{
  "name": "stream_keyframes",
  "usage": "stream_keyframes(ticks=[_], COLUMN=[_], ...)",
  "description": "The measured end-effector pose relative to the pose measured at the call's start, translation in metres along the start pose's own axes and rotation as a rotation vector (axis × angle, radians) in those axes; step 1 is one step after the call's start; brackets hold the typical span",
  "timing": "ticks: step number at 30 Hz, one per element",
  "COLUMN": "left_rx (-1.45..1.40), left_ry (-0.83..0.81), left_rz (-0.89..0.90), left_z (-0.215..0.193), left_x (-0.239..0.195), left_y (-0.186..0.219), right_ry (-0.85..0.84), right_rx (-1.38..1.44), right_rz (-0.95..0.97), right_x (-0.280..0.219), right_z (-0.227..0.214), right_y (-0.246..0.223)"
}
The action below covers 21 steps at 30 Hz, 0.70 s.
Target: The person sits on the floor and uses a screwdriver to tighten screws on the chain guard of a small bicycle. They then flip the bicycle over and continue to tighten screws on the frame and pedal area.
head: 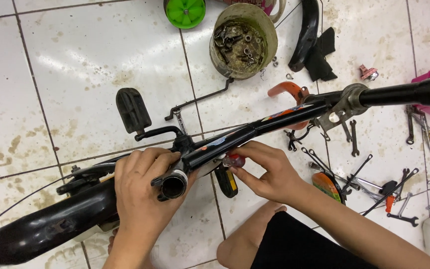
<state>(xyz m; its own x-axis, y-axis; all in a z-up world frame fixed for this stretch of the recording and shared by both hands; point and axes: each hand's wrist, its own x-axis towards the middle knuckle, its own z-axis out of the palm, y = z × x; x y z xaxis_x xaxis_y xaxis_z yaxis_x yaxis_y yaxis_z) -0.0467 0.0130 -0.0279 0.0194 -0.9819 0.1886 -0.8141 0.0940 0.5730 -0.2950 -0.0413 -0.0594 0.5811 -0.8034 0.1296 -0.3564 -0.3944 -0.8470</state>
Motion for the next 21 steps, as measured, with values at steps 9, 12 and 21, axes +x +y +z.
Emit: stream_keyframes(ticks=[9, 12, 21], left_rx=[0.016, 0.019, 0.014], left_ry=[-0.014, -0.005, -0.019], left_rz=[0.001, 0.004, 0.000], left_z=[0.002, 0.001, 0.001], left_x=[-0.002, -0.002, -0.002], left_y=[-0.001, -0.001, -0.002], right_ry=[0.085, 0.103, 0.076], right_rx=[0.512, 0.434, 0.552], right_rz=[0.691, 0.816, 0.727], right_x=[-0.015, -0.008, -0.012], right_z=[0.009, 0.006, 0.005], right_y=[0.019, 0.012, 0.022])
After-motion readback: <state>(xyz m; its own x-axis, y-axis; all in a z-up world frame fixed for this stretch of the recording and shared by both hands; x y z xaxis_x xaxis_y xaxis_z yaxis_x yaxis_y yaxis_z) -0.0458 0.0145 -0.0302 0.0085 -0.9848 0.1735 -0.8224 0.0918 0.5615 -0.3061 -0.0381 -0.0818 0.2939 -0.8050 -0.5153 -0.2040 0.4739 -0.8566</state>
